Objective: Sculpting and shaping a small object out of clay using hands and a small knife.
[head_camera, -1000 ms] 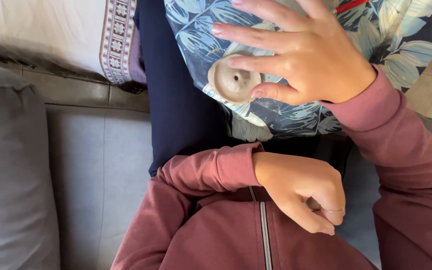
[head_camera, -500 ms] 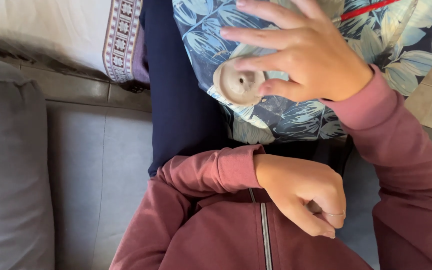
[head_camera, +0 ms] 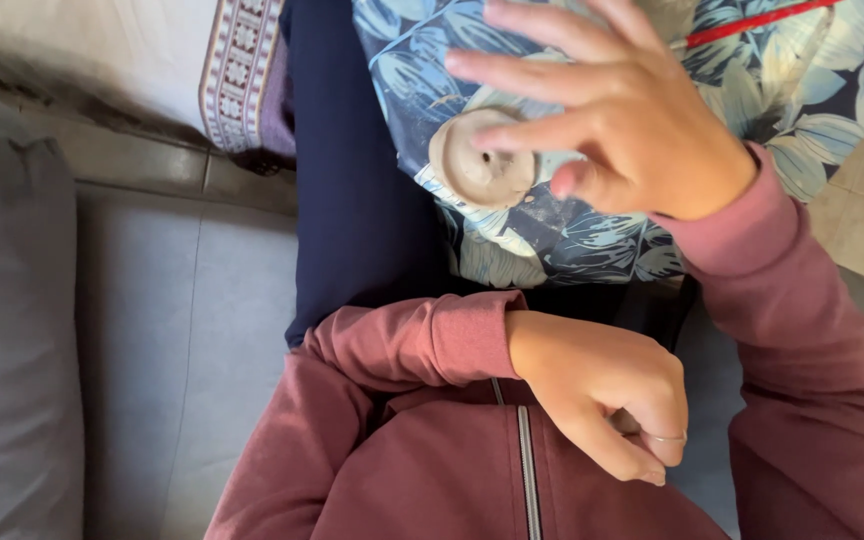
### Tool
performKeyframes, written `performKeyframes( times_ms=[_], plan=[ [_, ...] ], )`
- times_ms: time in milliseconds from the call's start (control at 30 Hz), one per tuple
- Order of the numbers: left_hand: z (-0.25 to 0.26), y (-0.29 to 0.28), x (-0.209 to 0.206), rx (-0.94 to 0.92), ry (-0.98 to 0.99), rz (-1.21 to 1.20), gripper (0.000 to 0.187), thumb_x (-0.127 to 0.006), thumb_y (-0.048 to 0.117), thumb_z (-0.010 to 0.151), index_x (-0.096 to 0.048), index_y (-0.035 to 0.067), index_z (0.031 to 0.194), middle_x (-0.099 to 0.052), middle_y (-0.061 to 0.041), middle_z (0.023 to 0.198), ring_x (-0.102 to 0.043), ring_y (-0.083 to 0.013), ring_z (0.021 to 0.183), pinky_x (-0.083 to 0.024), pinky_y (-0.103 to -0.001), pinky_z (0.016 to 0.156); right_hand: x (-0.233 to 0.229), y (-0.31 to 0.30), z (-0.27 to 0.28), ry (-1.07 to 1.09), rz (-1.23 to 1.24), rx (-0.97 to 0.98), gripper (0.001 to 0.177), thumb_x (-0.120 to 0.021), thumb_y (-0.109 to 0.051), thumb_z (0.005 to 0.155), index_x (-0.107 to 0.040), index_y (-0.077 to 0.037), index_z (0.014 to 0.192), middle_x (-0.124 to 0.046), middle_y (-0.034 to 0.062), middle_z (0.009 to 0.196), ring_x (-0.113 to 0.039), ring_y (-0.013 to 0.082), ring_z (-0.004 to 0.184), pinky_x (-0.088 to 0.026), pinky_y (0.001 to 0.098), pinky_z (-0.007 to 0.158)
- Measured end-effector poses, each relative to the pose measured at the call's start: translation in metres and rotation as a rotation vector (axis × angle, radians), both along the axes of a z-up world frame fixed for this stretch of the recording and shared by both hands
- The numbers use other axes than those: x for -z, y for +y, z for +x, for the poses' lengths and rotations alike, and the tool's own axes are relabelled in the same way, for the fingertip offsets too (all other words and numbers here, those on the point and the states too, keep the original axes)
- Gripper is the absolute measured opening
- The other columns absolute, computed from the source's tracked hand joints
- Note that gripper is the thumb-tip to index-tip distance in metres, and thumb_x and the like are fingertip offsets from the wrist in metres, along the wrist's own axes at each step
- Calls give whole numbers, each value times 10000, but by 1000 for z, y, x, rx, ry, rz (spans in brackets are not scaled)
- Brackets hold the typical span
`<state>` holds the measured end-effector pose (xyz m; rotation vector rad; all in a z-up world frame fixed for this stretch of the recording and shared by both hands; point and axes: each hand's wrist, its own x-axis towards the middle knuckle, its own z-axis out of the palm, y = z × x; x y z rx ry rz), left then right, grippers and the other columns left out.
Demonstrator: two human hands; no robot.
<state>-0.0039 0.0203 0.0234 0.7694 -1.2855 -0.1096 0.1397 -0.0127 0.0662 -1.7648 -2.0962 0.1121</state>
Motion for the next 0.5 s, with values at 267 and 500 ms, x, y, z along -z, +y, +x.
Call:
performKeyframes(
  times_ms=[267, 500],
  plan=[
    [0, -3, 3, 25, 7, -7, 333, -481, 160, 943, -398, 15, 655, -382, -57, 579, -289, -204, 522, -319, -310, 503, 6, 5, -14, -146, -19, -31, 757, -271, -618, 1054, -822, -107, 1144, -619, 90, 1537, -513, 383, 1445, -225, 628, 1204],
    [2, -4, 5, 29, -1, -24, 323, -485, 154, 946, -431, 4, 665, -398, -60, 579, -298, -202, 522, -337, -307, 496, 2, -5, -11, -168, -15, -46, 723, -238, -666, 1017, -682, -238, 1396, -644, 107, 1514, -605, 437, 1395, -233, 674, 1188]
  ],
)
